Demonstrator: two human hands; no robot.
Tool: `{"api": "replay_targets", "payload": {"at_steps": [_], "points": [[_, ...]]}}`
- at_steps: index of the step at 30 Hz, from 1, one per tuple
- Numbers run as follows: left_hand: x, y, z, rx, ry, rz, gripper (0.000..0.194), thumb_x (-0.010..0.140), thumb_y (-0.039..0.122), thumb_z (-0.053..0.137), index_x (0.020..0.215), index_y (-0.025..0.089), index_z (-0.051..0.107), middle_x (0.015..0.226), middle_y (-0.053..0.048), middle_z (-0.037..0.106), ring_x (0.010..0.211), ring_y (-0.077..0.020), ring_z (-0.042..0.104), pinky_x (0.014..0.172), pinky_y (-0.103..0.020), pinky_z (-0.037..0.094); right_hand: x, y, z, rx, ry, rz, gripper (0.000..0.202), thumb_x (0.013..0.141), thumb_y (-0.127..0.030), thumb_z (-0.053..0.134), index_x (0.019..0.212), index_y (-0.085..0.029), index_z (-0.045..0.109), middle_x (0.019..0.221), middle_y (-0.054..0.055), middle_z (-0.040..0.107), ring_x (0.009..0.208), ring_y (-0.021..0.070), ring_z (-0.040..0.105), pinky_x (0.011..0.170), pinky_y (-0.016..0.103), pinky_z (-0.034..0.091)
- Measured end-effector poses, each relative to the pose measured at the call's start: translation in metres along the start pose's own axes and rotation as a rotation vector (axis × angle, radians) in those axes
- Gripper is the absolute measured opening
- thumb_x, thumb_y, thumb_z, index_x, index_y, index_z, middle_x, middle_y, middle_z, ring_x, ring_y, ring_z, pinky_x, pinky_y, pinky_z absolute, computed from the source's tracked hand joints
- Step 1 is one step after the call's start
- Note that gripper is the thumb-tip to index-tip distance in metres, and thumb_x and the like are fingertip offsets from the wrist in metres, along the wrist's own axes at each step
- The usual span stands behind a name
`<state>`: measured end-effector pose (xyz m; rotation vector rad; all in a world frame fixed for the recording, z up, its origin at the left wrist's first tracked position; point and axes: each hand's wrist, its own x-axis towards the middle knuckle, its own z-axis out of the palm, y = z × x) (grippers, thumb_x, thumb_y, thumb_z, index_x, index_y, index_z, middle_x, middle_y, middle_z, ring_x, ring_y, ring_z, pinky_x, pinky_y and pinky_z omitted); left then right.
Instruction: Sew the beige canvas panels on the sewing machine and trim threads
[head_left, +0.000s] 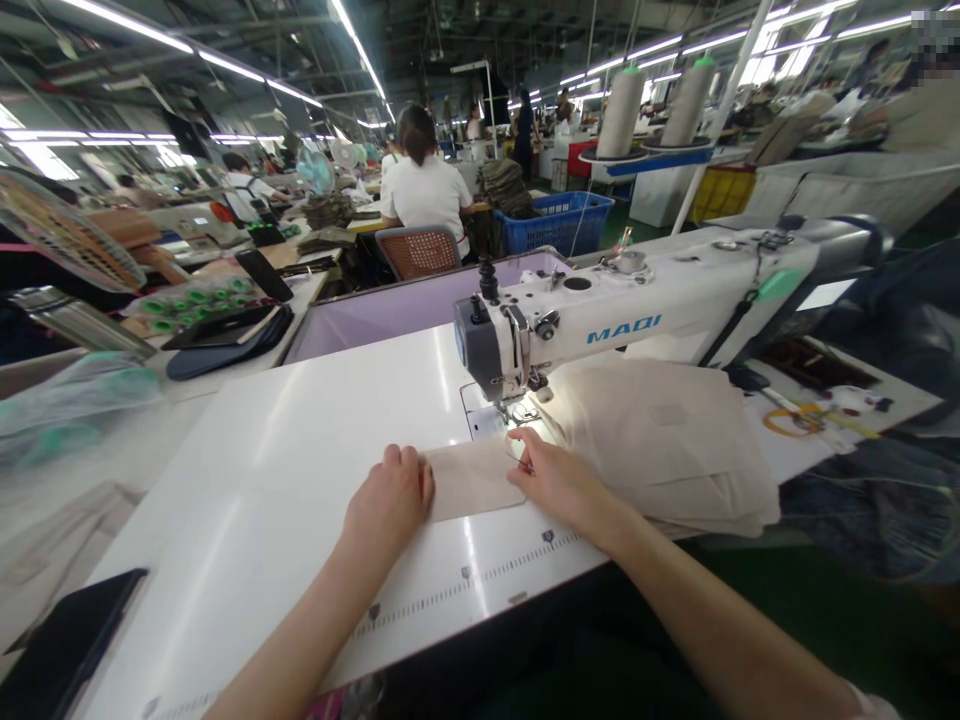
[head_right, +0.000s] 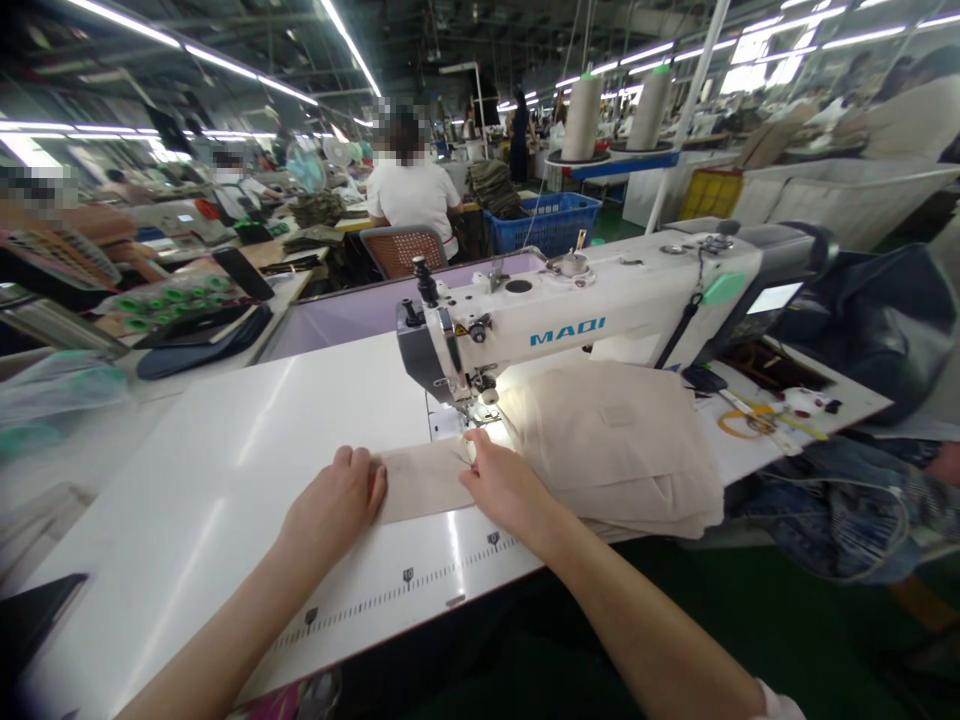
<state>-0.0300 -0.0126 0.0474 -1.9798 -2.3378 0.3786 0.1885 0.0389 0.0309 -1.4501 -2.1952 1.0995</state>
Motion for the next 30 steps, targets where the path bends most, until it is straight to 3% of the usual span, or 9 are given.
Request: {"api": "replay_targets", "payload": {"at_steps": [11, 19, 30], "points": [[-0.002, 0.001, -0.003, 0.020, -0.014, 0.003, 0.033, 0.103, 0.028, 0.029, 0.104, 0.011, 0.057, 0.097, -0.012, 0.060, 0.086, -0.0255, 0.069, 0.072, -0.034, 0.052, 0.010, 0.004, 0.004, 0.111, 0.117, -0.065, 0.040, 0.093, -0.017, 0.058, 0.133, -0.018, 0.054, 0.104, 0.004, 0.069, 0.083, 0.0157, 0.064, 0.076, 0.027, 0.043], [0.000, 0.000, 0.000, 0.019, -0.007, 0.007, 0.035, 0.103, 0.028, 0.028, 0.104, 0.011, 0.058, 0.098, -0.014, 0.060, 0.086, -0.0258, 0.068, 0.070, -0.034, 0.052, 0.005, 0.000, 0.000, 0.096, -0.022, -0.027, 0.045, 0.090, -0.018, 0.062, 0.134, -0.017, 0.054, 0.089, 0.002, 0.069, 0.082, 0.0181, 0.064, 0.073, 0.027, 0.041], [-0.003, -0.001, 0.003, 0.055, -0.009, 0.022, 0.036, 0.105, 0.027, 0.025, 0.104, 0.011, 0.057, 0.099, -0.012, 0.059, 0.085, -0.0243, 0.068, 0.070, -0.032, 0.051, 0.002, 0.001, 0.002, 0.022, -0.029, -0.066, 0.054, 0.089, -0.017, 0.063, 0.142, -0.018, 0.050, 0.091, 0.003, 0.069, 0.081, 0.0188, 0.063, 0.072, 0.027, 0.040]]}}
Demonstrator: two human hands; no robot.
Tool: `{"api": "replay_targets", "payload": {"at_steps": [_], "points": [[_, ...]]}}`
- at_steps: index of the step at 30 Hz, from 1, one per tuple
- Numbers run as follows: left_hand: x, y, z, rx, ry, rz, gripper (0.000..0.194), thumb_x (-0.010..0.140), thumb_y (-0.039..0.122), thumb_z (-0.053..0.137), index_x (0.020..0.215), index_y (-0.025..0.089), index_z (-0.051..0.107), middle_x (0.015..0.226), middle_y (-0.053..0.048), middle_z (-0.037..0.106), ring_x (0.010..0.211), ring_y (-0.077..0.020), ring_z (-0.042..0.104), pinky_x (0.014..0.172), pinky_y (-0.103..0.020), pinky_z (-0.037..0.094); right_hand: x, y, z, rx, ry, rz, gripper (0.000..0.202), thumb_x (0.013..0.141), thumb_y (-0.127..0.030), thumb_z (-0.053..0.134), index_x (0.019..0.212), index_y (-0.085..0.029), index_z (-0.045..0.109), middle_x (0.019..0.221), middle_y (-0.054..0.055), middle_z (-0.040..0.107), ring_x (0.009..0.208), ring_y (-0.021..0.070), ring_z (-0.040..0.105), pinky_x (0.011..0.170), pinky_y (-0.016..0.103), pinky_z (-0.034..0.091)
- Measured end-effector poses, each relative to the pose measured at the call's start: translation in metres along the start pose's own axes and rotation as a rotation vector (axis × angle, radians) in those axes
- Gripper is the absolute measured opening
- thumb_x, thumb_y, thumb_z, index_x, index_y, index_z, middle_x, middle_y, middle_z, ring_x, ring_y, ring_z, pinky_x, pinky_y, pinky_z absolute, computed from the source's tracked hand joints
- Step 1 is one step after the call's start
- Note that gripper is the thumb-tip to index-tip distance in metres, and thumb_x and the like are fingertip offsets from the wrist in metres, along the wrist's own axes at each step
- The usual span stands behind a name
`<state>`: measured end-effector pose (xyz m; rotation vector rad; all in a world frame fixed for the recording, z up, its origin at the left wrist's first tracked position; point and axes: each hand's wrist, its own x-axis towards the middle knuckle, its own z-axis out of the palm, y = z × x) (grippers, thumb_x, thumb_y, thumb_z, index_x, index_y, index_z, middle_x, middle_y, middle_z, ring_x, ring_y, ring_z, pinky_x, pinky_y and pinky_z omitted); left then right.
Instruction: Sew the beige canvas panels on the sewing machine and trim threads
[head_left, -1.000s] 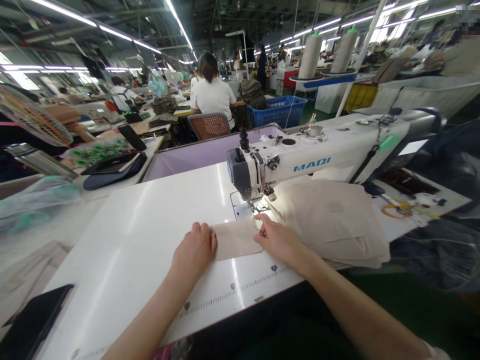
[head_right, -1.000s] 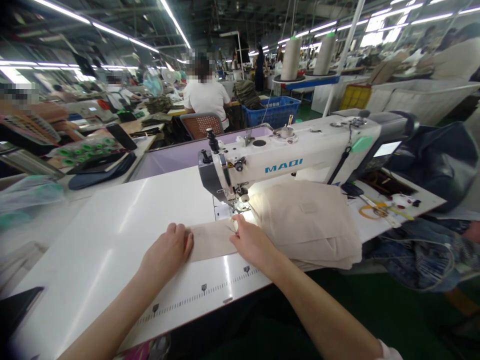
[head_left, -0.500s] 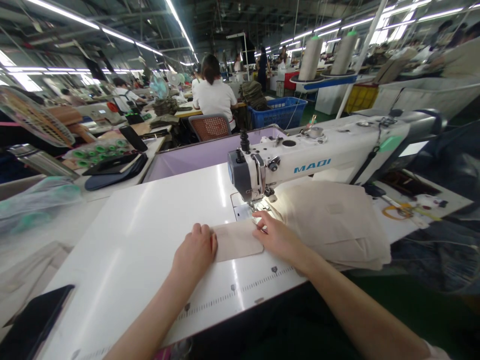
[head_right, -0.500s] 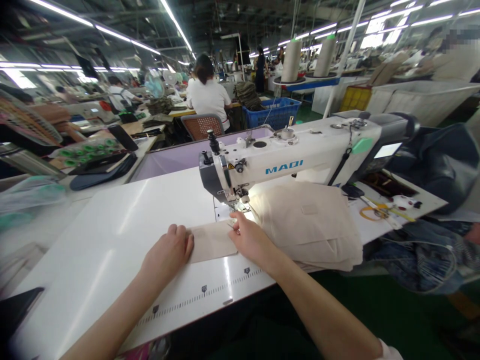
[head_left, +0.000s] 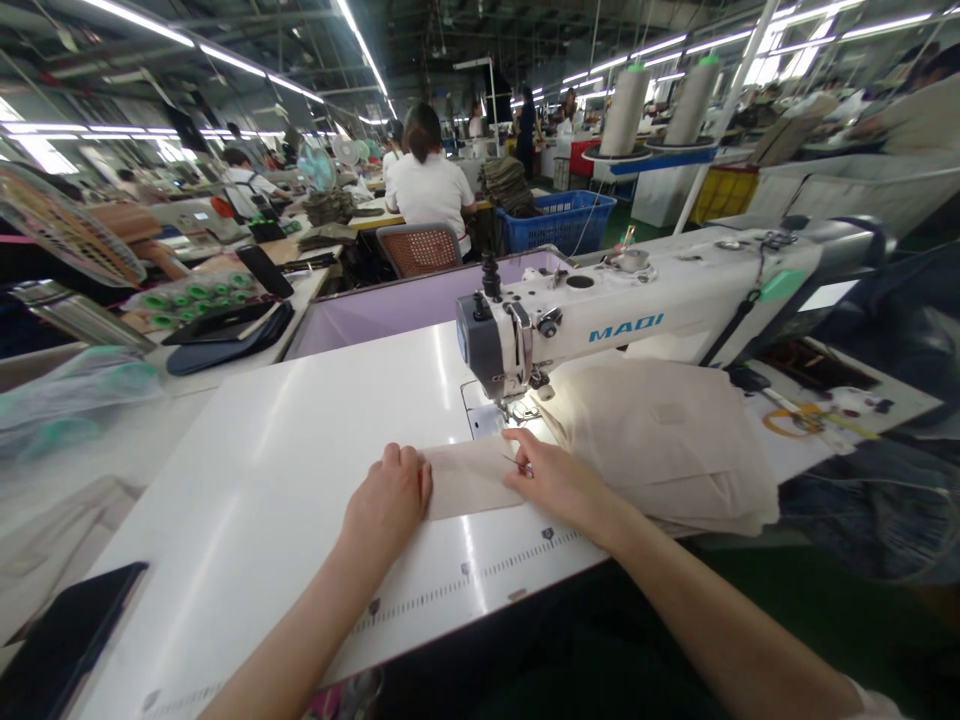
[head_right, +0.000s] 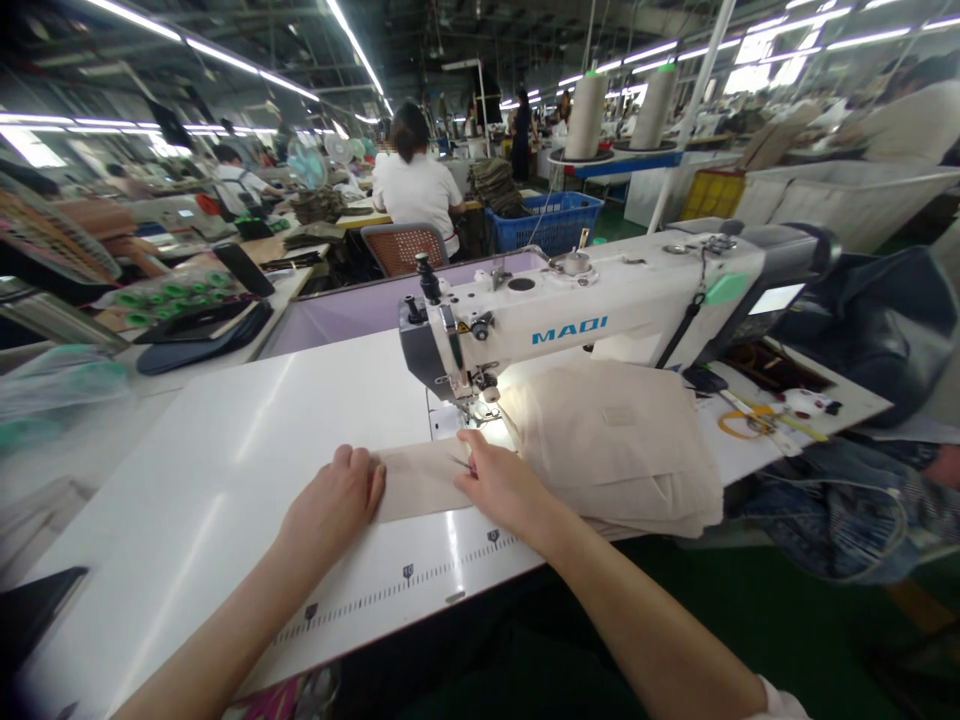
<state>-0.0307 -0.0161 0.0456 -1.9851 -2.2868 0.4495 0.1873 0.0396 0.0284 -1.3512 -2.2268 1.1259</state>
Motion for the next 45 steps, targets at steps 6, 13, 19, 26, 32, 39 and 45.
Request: {"api": "replay_targets", "payload": {"at_steps": [6, 13, 19, 26, 32, 39, 45], "points": [[0.000, 0.000, 0.000, -0.008, 0.004, -0.006, 0.036, 0.105, 0.027, 0.025, 0.104, 0.011, 0.057, 0.099, -0.012, 0.059, 0.084, -0.0245, 0.068, 0.070, -0.032, 0.051, -0.001, -0.001, -0.002, -0.003, 0.016, 0.009, 0.057, 0.087, -0.018, 0.067, 0.142, -0.017, 0.051, 0.095, 0.004, 0.071, 0.085, 0.0193, 0.064, 0.073, 0.027, 0.040], [0.001, -0.002, 0.005, -0.028, 0.029, -0.007, 0.033, 0.105, 0.028, 0.029, 0.102, 0.011, 0.057, 0.098, -0.012, 0.058, 0.085, -0.0246, 0.067, 0.070, -0.033, 0.050, 0.000, -0.006, -0.005, -0.073, 0.018, 0.045, 0.063, 0.081, -0.019, 0.071, 0.142, -0.020, 0.053, 0.094, 0.002, 0.072, 0.088, 0.0206, 0.066, 0.073, 0.027, 0.039], [0.002, -0.002, 0.005, -0.005, 0.012, 0.002, 0.032, 0.106, 0.028, 0.029, 0.102, 0.011, 0.056, 0.097, -0.010, 0.058, 0.084, -0.0233, 0.068, 0.071, -0.031, 0.050, -0.002, -0.009, -0.005, -0.106, 0.035, 0.027, 0.066, 0.079, -0.019, 0.071, 0.143, -0.021, 0.053, 0.093, 0.001, 0.071, 0.084, 0.0206, 0.065, 0.070, 0.028, 0.038], [0.002, 0.000, 0.006, 0.027, 0.026, 0.009, 0.034, 0.106, 0.027, 0.028, 0.103, 0.010, 0.058, 0.098, -0.012, 0.058, 0.086, -0.0242, 0.068, 0.073, -0.032, 0.051, 0.005, 0.003, -0.005, 0.048, 0.008, 0.048, 0.067, 0.077, -0.020, 0.073, 0.141, -0.021, 0.054, 0.083, -0.004, 0.069, 0.072, 0.0154, 0.062, 0.062, 0.025, 0.037], [0.002, 0.000, 0.006, 0.029, 0.033, 0.008, 0.035, 0.105, 0.026, 0.027, 0.103, 0.010, 0.058, 0.099, -0.012, 0.059, 0.085, -0.0247, 0.068, 0.071, -0.033, 0.052, 0.002, 0.005, -0.004, 0.052, -0.028, 0.047, 0.066, 0.077, -0.023, 0.073, 0.140, -0.021, 0.054, 0.080, -0.004, 0.067, 0.069, 0.0146, 0.060, 0.060, 0.025, 0.036], [0.002, -0.003, 0.006, -0.009, 0.027, 0.013, 0.033, 0.105, 0.028, 0.028, 0.102, 0.011, 0.057, 0.098, -0.011, 0.058, 0.083, -0.0242, 0.067, 0.072, -0.033, 0.051, 0.000, 0.003, -0.007, 0.035, -0.025, 0.053, 0.072, 0.075, -0.023, 0.074, 0.143, -0.022, 0.053, 0.085, -0.003, 0.070, 0.071, 0.0152, 0.061, 0.062, 0.025, 0.036], [0.002, -0.004, 0.006, -0.023, 0.023, 0.027, 0.035, 0.105, 0.028, 0.028, 0.103, 0.010, 0.058, 0.098, -0.012, 0.058, 0.085, -0.0248, 0.067, 0.073, -0.033, 0.050, -0.005, -0.005, -0.008, -0.097, 0.002, 0.044, 0.075, 0.076, -0.026, 0.073, 0.147, -0.023, 0.050, 0.091, 0.001, 0.073, 0.080, 0.0200, 0.066, 0.067, 0.027, 0.038]]}}
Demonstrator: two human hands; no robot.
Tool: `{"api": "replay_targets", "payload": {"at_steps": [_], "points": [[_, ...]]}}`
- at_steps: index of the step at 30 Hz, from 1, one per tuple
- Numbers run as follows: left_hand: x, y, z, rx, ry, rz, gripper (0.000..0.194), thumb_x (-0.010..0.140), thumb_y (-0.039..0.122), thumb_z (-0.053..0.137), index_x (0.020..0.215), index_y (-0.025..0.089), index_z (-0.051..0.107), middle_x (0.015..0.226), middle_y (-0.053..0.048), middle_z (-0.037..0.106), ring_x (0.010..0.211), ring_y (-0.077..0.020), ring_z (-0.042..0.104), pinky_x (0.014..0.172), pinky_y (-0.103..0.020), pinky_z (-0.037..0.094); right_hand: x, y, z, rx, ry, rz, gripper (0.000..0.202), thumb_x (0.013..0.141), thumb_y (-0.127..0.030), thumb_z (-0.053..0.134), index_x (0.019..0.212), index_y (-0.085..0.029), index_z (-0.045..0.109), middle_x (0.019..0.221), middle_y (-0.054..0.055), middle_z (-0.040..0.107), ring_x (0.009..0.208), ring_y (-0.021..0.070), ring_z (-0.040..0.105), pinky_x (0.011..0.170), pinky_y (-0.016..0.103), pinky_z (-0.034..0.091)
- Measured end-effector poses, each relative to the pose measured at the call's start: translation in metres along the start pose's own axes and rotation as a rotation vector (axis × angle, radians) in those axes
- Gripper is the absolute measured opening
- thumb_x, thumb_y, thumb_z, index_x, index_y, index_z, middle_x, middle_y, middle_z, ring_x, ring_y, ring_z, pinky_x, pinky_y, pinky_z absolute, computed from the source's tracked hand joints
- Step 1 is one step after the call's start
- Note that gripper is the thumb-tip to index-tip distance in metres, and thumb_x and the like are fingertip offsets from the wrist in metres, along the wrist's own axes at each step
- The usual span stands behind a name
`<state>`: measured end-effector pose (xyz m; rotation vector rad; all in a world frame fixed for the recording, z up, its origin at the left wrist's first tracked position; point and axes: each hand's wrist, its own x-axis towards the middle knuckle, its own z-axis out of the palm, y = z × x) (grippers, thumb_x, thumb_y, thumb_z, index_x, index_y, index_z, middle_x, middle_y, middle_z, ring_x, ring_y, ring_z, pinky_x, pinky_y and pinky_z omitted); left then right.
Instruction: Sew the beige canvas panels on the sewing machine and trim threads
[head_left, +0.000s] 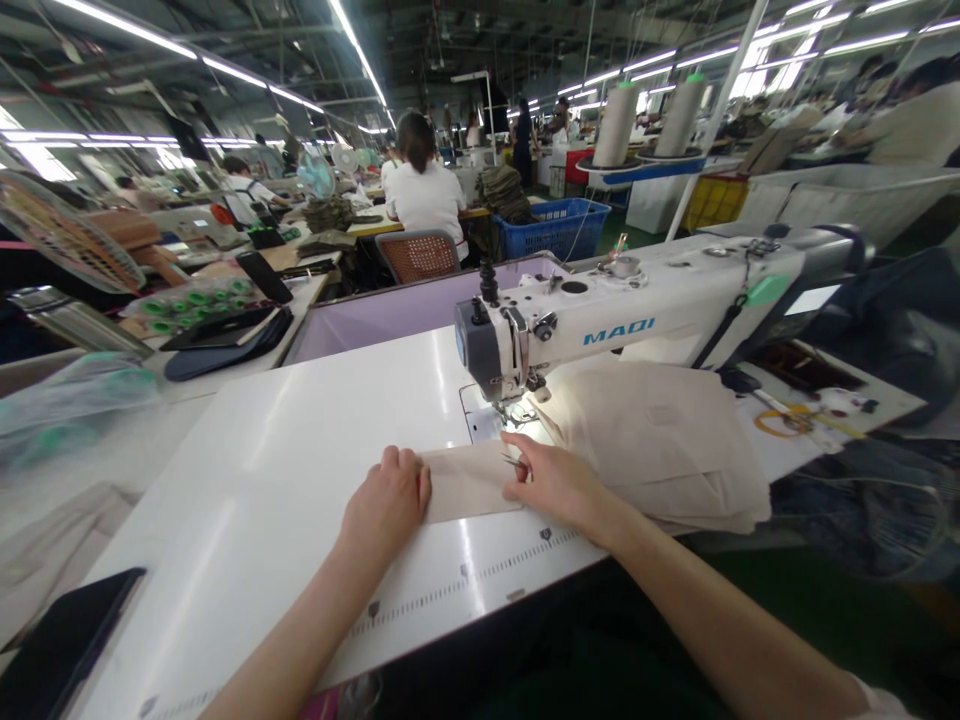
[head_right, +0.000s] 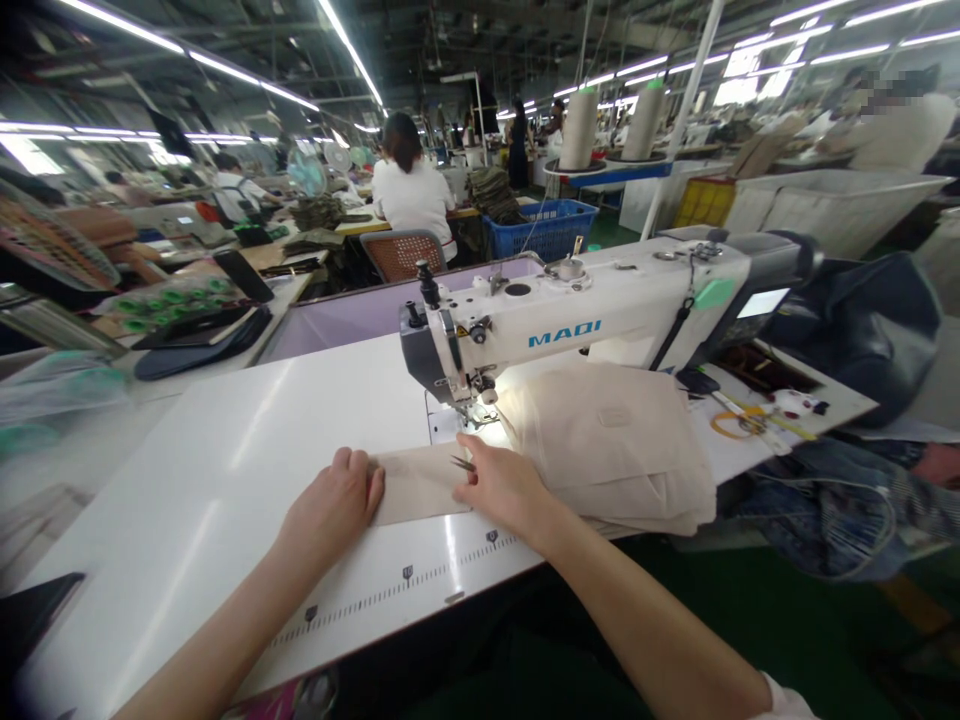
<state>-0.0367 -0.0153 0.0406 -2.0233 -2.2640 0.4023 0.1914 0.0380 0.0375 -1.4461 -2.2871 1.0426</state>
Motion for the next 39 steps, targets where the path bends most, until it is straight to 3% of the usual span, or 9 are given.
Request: {"api": "replay_targets", "payload": {"at_steps": [10, 14, 17, 19, 20, 22, 24, 27, 39], "points": [[0.000, 0.001, -0.002, 0.019, -0.022, 0.002, 0.037, 0.105, 0.027, 0.026, 0.105, 0.010, 0.059, 0.099, -0.012, 0.059, 0.086, -0.0236, 0.067, 0.074, -0.033, 0.051, -0.006, -0.007, 0.012, -0.219, 0.021, -0.027, 0.067, 0.088, -0.025, 0.058, 0.153, -0.023, 0.040, 0.098, 0.006, 0.076, 0.086, 0.0244, 0.070, 0.070, 0.030, 0.041], [0.000, 0.000, 0.000, 0.010, 0.010, 0.008, 0.036, 0.104, 0.026, 0.027, 0.103, 0.010, 0.059, 0.099, -0.012, 0.059, 0.086, -0.0239, 0.066, 0.074, -0.033, 0.051, -0.011, -0.002, 0.015, -0.225, 0.072, -0.053, 0.068, 0.090, -0.026, 0.059, 0.154, -0.020, 0.035, 0.113, 0.009, 0.072, 0.092, 0.0251, 0.068, 0.074, 0.032, 0.044], [-0.002, -0.001, -0.003, -0.001, 0.021, -0.016, 0.034, 0.104, 0.026, 0.030, 0.102, 0.011, 0.060, 0.098, -0.011, 0.059, 0.083, -0.0225, 0.066, 0.069, -0.032, 0.052, -0.019, 0.006, 0.020, -0.237, 0.172, -0.128, 0.042, 0.092, -0.024, 0.061, 0.133, -0.018, 0.056, 0.124, 0.011, 0.064, 0.095, 0.0229, 0.066, 0.075, 0.031, 0.046], [-0.003, 0.003, -0.007, 0.020, 0.029, -0.065, 0.031, 0.103, 0.023, 0.032, 0.101, 0.012, 0.061, 0.097, -0.012, 0.060, 0.084, -0.0243, 0.066, 0.065, -0.032, 0.052, -0.024, 0.013, 0.025, -0.254, 0.154, -0.254, 0.013, 0.095, -0.018, 0.058, 0.105, -0.018, 0.066, 0.117, 0.008, 0.064, 0.089, 0.0182, 0.065, 0.074, 0.028, 0.046], [-0.004, 0.006, -0.008, 0.035, 0.045, -0.061, 0.028, 0.101, 0.020, 0.034, 0.100, 0.013, 0.062, 0.097, -0.012, 0.062, 0.086, -0.0256, 0.066, 0.065, -0.033, 0.052, -0.027, 0.016, 0.027, -0.276, 0.123, -0.304, 0.010, 0.095, -0.015, 0.057, 0.096, -0.018, 0.067, 0.110, 0.006, 0.066, 0.089, 0.0179, 0.064, 0.073, 0.027, 0.045], [-0.005, 0.016, -0.008, 0.028, 0.117, 0.080, 0.026, 0.096, 0.011, 0.040, 0.104, 0.015, 0.064, 0.106, -0.013, 0.065, 0.097, -0.0276, 0.065, 0.075, -0.037, 0.054, -0.031, 0.022, 0.033, -0.325, 0.105, -0.370, 0.012, 0.095, -0.011, 0.058, 0.091, -0.018, 0.067, 0.102, 0.004, 0.067, 0.090, 0.0186, 0.063, 0.071, 0.027, 0.045], [-0.004, 0.028, -0.003, -0.051, 0.226, 0.357, 0.033, 0.093, 0.007, 0.045, 0.118, 0.019, 0.064, 0.124, -0.011, 0.065, 0.114, -0.0269, 0.061, 0.093, -0.041, 0.051, -0.034, 0.026, 0.036, -0.369, 0.126, -0.406, 0.012, 0.096, -0.010, 0.058, 0.095, -0.018, 0.067, 0.101, 0.004, 0.067, 0.089, 0.0197, 0.062, 0.069, 0.028, 0.045], [0.002, 0.046, 0.008, -0.175, 0.365, 0.600, 0.040, 0.098, 0.015, 0.047, 0.137, 0.018, 0.055, 0.140, -0.009, 0.059, 0.128, -0.0255, 0.053, 0.105, -0.040, 0.045, -0.035, 0.028, 0.036, -0.422, 0.152, -0.421, 0.014, 0.096, -0.009, 0.056, 0.102, -0.017, 0.066, 0.106, 0.005, 0.067, 0.089, 0.0208, 0.061, 0.068, 0.030, 0.045], [0.033, 0.060, 0.016, -0.226, 0.434, 0.490, 0.040, 0.100, 0.025, 0.045, 0.138, 0.021, 0.058, 0.140, -0.010, 0.061, 0.125, -0.0263, 0.054, 0.103, -0.042, 0.046, -0.015, 0.017, 0.012, -0.473, 0.111, -0.321, 0.018, 0.097, -0.006, 0.050, 0.096, -0.016, 0.064, 0.099, 0.004, 0.067, 0.082, 0.0180, 0.064, 0.066, 0.029, 0.044]]}}
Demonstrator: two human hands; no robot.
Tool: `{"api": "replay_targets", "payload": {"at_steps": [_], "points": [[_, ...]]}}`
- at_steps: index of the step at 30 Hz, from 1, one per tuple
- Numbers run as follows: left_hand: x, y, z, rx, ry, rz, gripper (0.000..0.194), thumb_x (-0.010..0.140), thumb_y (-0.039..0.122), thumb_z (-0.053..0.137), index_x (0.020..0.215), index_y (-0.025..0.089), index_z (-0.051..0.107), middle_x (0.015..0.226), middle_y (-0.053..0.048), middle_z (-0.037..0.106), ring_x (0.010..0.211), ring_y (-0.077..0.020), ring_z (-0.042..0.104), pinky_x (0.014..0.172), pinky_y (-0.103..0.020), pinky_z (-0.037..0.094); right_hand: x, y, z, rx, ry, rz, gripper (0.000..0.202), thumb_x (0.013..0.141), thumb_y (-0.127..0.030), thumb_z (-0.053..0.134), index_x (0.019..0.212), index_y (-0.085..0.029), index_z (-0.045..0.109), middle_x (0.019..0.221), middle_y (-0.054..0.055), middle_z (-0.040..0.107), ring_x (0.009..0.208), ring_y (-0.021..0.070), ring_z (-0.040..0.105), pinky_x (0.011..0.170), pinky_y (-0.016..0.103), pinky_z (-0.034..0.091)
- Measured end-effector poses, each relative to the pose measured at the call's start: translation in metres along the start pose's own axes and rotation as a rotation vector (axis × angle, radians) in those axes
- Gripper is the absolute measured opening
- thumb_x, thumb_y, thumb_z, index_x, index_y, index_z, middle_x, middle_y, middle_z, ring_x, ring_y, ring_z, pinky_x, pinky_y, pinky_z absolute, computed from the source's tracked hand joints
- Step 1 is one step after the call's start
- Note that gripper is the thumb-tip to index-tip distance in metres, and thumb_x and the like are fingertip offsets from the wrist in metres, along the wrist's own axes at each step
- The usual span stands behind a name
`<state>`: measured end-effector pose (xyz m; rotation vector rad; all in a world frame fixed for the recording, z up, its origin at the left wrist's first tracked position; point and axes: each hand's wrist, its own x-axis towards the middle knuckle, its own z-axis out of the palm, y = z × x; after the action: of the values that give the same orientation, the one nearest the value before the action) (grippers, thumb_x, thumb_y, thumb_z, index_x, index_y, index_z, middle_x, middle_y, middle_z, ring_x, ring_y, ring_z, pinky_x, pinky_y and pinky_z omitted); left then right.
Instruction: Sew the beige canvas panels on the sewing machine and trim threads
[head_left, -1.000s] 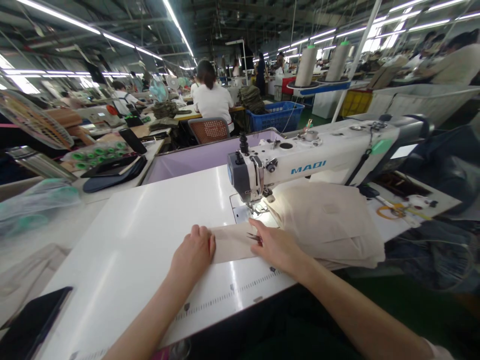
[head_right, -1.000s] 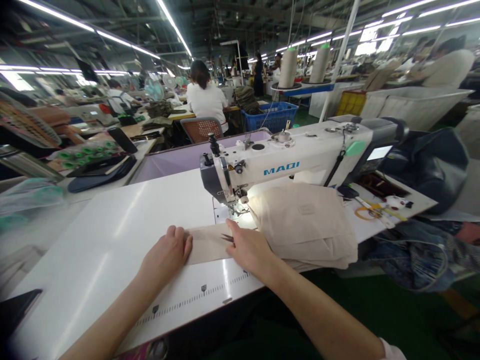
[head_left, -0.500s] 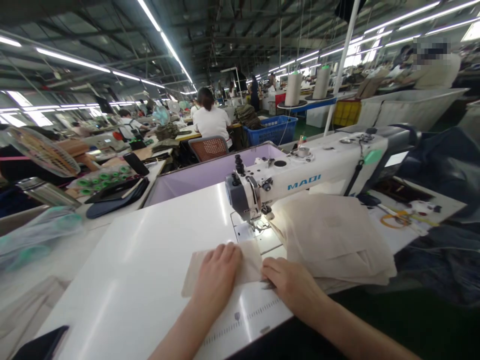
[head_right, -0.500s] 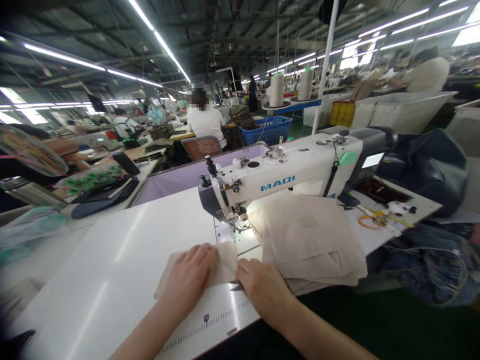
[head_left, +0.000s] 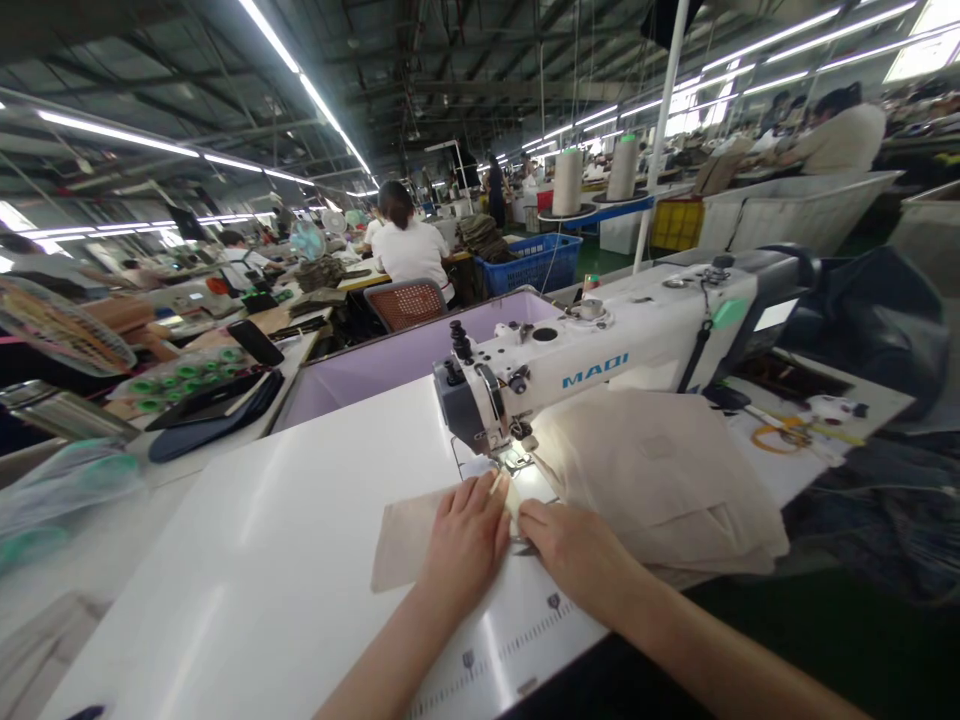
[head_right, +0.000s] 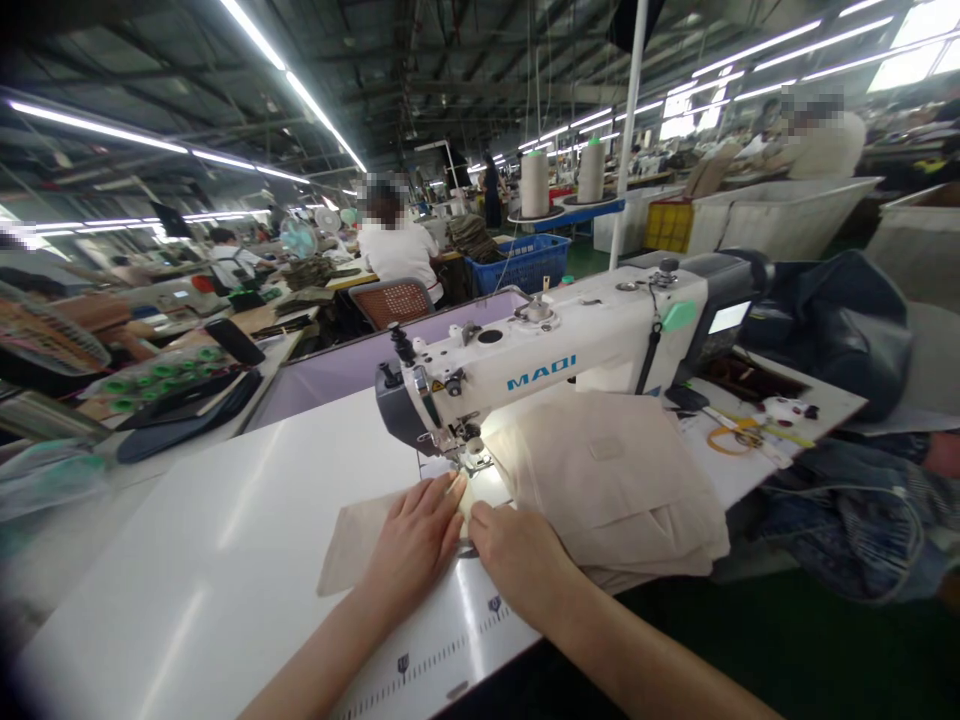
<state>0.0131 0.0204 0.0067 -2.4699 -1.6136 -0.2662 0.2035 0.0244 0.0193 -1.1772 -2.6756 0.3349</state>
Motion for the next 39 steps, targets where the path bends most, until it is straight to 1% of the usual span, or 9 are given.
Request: {"api": "replay_targets", "payload": {"at_steps": [7, 11, 15, 20, 24, 28, 33, 36, 39], "points": [[0.008, -0.006, -0.004, -0.010, -0.076, 0.004, 0.040, 0.099, 0.024, 0.048, 0.137, 0.021, 0.058, 0.142, -0.008, 0.060, 0.127, -0.0270, 0.052, 0.103, -0.043, 0.046, 0.002, -0.002, -0.002, -0.003, -0.034, 0.025, 0.018, 0.097, -0.005, 0.049, 0.098, -0.016, 0.064, 0.102, 0.005, 0.068, 0.082, 0.0177, 0.065, 0.066, 0.027, 0.045], [0.007, -0.008, -0.005, -0.035, -0.071, 0.010, 0.041, 0.099, 0.024, 0.047, 0.138, 0.020, 0.058, 0.142, -0.009, 0.060, 0.125, -0.0279, 0.053, 0.101, -0.044, 0.047, 0.002, -0.002, 0.001, -0.012, -0.019, 0.015, 0.018, 0.096, -0.005, 0.050, 0.097, -0.017, 0.064, 0.102, 0.005, 0.068, 0.080, 0.0174, 0.065, 0.064, 0.028, 0.044], [0.004, -0.010, 0.000, -0.053, -0.052, -0.003, 0.041, 0.100, 0.026, 0.044, 0.139, 0.022, 0.058, 0.143, -0.009, 0.059, 0.126, -0.0285, 0.052, 0.103, -0.046, 0.046, 0.002, -0.003, 0.002, -0.026, -0.022, 0.020, 0.019, 0.095, -0.004, 0.051, 0.099, -0.016, 0.064, 0.103, 0.005, 0.069, 0.079, 0.0176, 0.065, 0.061, 0.029, 0.043], [0.004, -0.010, 0.002, -0.072, -0.021, -0.010, 0.042, 0.099, 0.026, 0.045, 0.138, 0.023, 0.059, 0.142, -0.009, 0.060, 0.126, -0.0283, 0.053, 0.104, -0.046, 0.046, 0.003, -0.002, 0.002, -0.039, -0.009, 0.029, 0.019, 0.096, -0.005, 0.050, 0.099, -0.017, 0.065, 0.101, 0.004, 0.069, 0.080, 0.0180, 0.066, 0.060, 0.030, 0.043], [0.005, -0.011, -0.001, -0.080, -0.046, 0.006, 0.041, 0.100, 0.025, 0.044, 0.137, 0.021, 0.060, 0.141, -0.010, 0.060, 0.126, -0.0281, 0.053, 0.104, -0.046, 0.047, 0.003, -0.001, 0.004, -0.038, 0.003, 0.009, 0.019, 0.094, -0.004, 0.051, 0.099, -0.017, 0.065, 0.101, 0.004, 0.069, 0.079, 0.0177, 0.065, 0.061, 0.029, 0.043], [0.005, -0.012, -0.003, -0.075, -0.070, 0.026, 0.042, 0.100, 0.025, 0.044, 0.139, 0.023, 0.058, 0.144, -0.009, 0.059, 0.127, -0.0279, 0.052, 0.105, -0.046, 0.045, 0.003, 0.000, 0.006, -0.044, 0.014, -0.014, 0.018, 0.094, -0.006, 0.052, 0.100, -0.016, 0.064, 0.101, 0.004, 0.069, 0.076, 0.0170, 0.065, 0.061, 0.028, 0.043], [0.004, -0.013, -0.004, -0.074, -0.073, 0.028, 0.041, 0.100, 0.026, 0.044, 0.139, 0.024, 0.059, 0.144, -0.008, 0.059, 0.126, -0.0277, 0.053, 0.105, -0.045, 0.045, 0.005, 0.001, 0.002, -0.058, -0.023, -0.013, 0.017, 0.096, -0.008, 0.050, 0.100, -0.016, 0.064, 0.099, 0.005, 0.069, 0.075, 0.0175, 0.066, 0.060, 0.027, 0.044], [0.006, -0.014, -0.005, -0.075, -0.076, 0.025, 0.042, 0.101, 0.027, 0.043, 0.140, 0.024, 0.058, 0.145, -0.008, 0.058, 0.127, -0.0277, 0.052, 0.106, -0.046, 0.045, 0.007, 0.002, 0.000, -0.060, -0.025, -0.019, 0.018, 0.096, -0.008, 0.048, 0.099, -0.016, 0.064, 0.099, 0.006, 0.068, 0.074, 0.0186, 0.066, 0.059, 0.029, 0.045], [0.006, -0.015, -0.006, -0.078, -0.090, 0.026, 0.042, 0.101, 0.026, 0.042, 0.140, 0.023, 0.057, 0.145, -0.009, 0.058, 0.128, -0.0276, 0.052, 0.106, -0.047, 0.045, 0.008, 0.003, -0.002, -0.052, -0.015, -0.023, 0.018, 0.097, -0.009, 0.048, 0.098, -0.017, 0.065, 0.099, 0.006, 0.068, 0.074, 0.0178, 0.066, 0.060, 0.028, 0.045]]}}
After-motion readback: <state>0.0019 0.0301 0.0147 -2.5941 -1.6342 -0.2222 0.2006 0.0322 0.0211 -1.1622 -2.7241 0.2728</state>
